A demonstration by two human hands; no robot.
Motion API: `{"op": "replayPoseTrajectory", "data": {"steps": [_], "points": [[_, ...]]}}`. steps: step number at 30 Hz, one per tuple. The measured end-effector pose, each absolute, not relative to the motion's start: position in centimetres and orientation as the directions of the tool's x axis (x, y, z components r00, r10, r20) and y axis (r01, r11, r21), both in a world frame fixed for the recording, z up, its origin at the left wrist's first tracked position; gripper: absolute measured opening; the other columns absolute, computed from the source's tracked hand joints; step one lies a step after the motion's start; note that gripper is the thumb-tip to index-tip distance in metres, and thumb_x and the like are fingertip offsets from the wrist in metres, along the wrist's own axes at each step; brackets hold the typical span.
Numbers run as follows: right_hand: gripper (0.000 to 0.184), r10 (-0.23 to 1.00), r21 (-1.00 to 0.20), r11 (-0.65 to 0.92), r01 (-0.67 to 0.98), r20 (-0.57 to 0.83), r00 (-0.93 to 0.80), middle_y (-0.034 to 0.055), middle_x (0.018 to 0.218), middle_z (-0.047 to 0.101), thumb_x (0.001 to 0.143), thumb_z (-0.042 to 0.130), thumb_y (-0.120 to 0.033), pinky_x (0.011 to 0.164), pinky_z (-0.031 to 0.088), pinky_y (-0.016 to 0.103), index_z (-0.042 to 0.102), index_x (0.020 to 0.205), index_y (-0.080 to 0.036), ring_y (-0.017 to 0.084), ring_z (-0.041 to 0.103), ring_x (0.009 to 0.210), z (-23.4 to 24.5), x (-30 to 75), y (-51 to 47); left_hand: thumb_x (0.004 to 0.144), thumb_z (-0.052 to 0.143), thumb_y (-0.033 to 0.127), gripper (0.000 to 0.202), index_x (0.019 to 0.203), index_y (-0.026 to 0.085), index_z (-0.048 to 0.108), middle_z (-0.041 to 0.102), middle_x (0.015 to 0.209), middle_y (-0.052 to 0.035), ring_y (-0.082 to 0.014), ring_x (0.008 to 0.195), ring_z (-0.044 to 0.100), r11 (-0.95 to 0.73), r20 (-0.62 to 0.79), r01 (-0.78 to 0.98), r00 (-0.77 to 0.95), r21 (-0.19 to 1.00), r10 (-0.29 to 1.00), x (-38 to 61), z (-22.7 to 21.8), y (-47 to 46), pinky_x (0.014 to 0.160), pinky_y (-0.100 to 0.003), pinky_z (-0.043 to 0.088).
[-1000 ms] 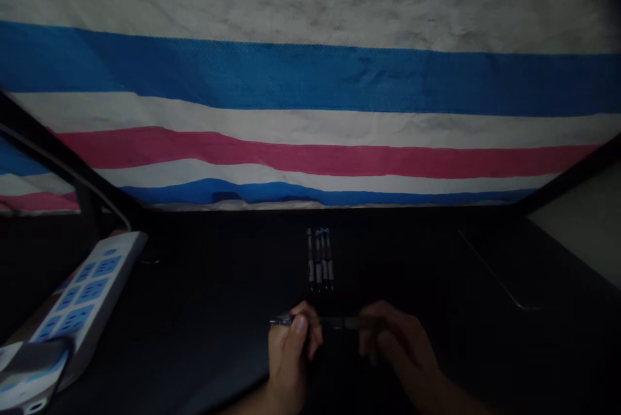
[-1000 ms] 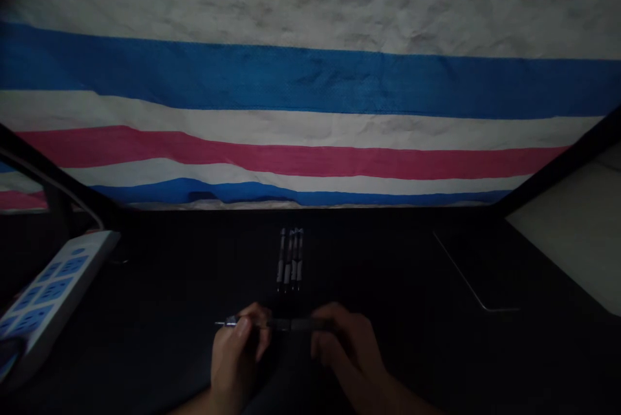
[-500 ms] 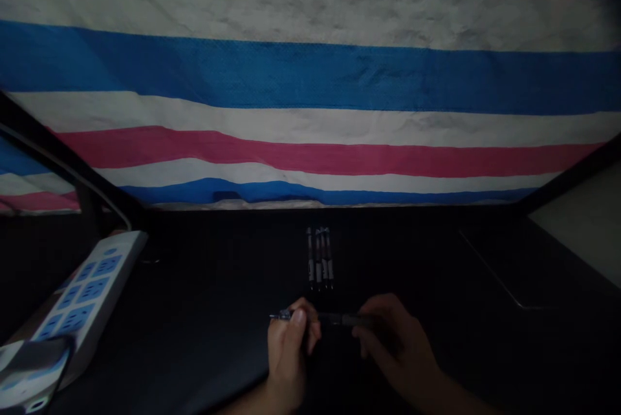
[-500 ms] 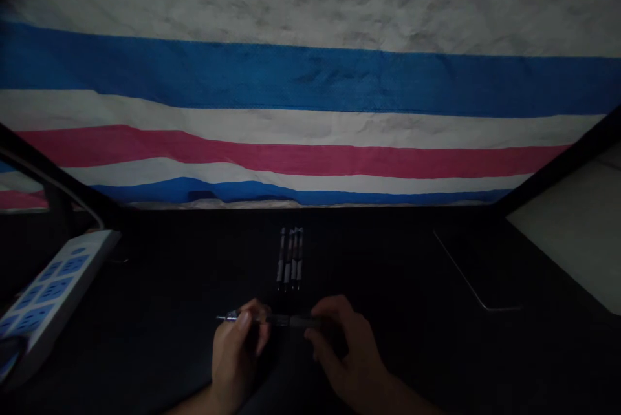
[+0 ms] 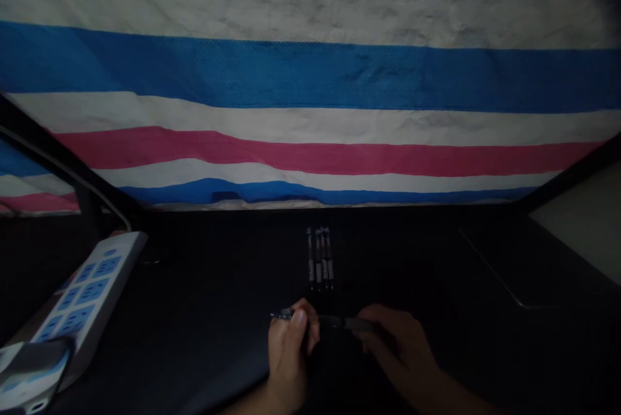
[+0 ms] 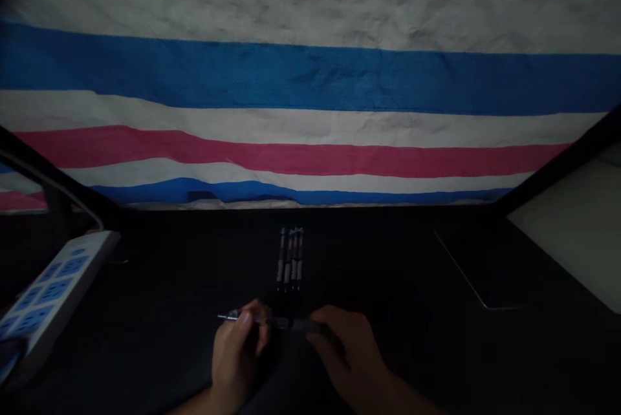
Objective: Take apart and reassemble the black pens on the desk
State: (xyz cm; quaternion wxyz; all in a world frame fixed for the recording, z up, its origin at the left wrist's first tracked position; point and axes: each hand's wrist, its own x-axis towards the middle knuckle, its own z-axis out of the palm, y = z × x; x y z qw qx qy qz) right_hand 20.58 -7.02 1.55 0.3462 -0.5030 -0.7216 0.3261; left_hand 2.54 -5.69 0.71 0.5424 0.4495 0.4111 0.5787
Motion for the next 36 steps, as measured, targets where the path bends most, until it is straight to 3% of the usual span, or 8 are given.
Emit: {"op": "replayPoseTrajectory", "data": {"steps": [7,11,16,21,25,30,33,36], "points": [[0.041,0.819,-0.565,0.564,0.602,0.472,-0.326,0.0047,0.069,0.07,0.097,0.036,-0.044,0.059,0.048,0.024,0.065,0.084,-0.019,0.016,0.066,0.061,1.8,20.7,-7.6,0.09,0.044,0.047,0.047,0.053,0.019,0.042,0.035,0.049,0.0027,-0.0107,0.046,0.032,-0.066,0.073,-0.322,0.01,0.945,0.997,2.2,-0.1,-5.8,0.045,-0.024,0.026],[0.051,0.85,-0.605,0.525,0.599,0.394,-0.349,0.0025,0.06,0.066,0.099,0.029,-0.045,0.053,0.045,0.023,0.064,0.071,-0.02,0.012,0.059,0.049,2.3,20.3,-7.8,0.09,0.045,0.047,0.046,0.055,0.018,0.043,0.035,0.05,0.0028,-0.0109,0.047,0.031,-0.061,0.067,-0.302,0.008,0.951,0.998,2.1,-0.2,-5.7,0.046,-0.024,0.028],[0.034,0.899,-0.642,0.437,0.63,0.3,-0.318,0.0021,0.067,0.067,0.095,0.04,-0.039,0.059,0.046,0.022,0.065,0.082,-0.02,0.014,0.063,0.059,2.0,20.2,-7.8,0.09,0.05,0.046,0.034,0.069,0.018,0.049,0.042,0.063,0.0011,-0.0119,0.056,0.038,-0.114,0.113,-0.271,-0.019,0.956,0.993,2.3,0.2,-5.1,0.052,-0.023,0.034],[0.03,0.927,-0.715,0.343,0.608,0.152,-0.344,-0.0002,0.062,0.062,0.093,0.043,-0.034,0.057,0.042,0.021,0.062,0.075,-0.019,0.011,0.057,0.055,2.0,20.0,-7.1,0.09,0.055,0.034,0.012,0.095,0.023,0.052,0.051,0.082,-0.0009,-0.0139,0.072,0.052,-0.212,0.238,-0.329,0.04,0.92,0.97,2.7,1.2,-4.7,0.065,-0.025,0.044],[0.024,0.942,-0.76,0.242,0.603,0.037,-0.332,-0.0018,0.064,0.06,0.093,0.044,-0.033,0.056,0.04,0.021,0.063,0.086,-0.02,0.011,0.055,0.056,2.0,19.9,-6.8,0.09,0.056,0.033,0.03,0.119,0.025,0.052,0.053,0.085,-0.0004,-0.0152,0.077,0.06,-0.196,0.224,-0.339,0.045,0.92,0.974,2.0,1.9,-3.2,0.073,-0.028,0.047],[0.025,0.949,-0.789,0.211,0.577,0.023,-0.316,-0.0041,0.063,0.059,0.094,0.042,-0.033,0.055,0.039,0.021,0.063,0.104,-0.025,0.01,0.052,0.053,1.7,20.1,-6.8,0.086,0.063,0.028,0.056,0.137,0.027,0.04,0.057,0.08,0.002,-0.0117,0.067,0.061,-0.147,0.115,-0.319,-0.116,0.936,0.987,0.9,2.0,-0.5,0.065,-0.024,0.048],[0.026,0.95,-0.796,0.188,0.576,-0.002,-0.312,-0.0043,0.061,0.057,0.094,0.041,-0.034,0.053,0.038,0.021,0.063,0.104,-0.025,0.01,0.051,0.052,1.6,20.2,-6.7,0.083,0.065,0.026,0.062,0.137,0.03,0.035,0.057,0.078,0.004,-0.0104,0.062,0.061,-0.183,0.138,-0.321,-0.157,0.929,0.978,0.6,1.8,0.4,0.061,-0.022,0.048],[0.026,0.951,-0.791,0.178,0.585,-0.013,-0.307,-0.0035,0.063,0.059,0.094,0.041,-0.034,0.054,0.038,0.022,0.064,0.103,-0.025,0.011,0.052,0.053,1.6,20.2,-6.6,0.083,0.065,0.026,0.051,0.129,0.027,0.042,0.057,0.075,0.0044,-0.011,0.063,0.062,-0.179,0.146,-0.281,-0.136,0.943,0.98,0.4,1.5,0.6,0.061,-0.022,0.048]]}}
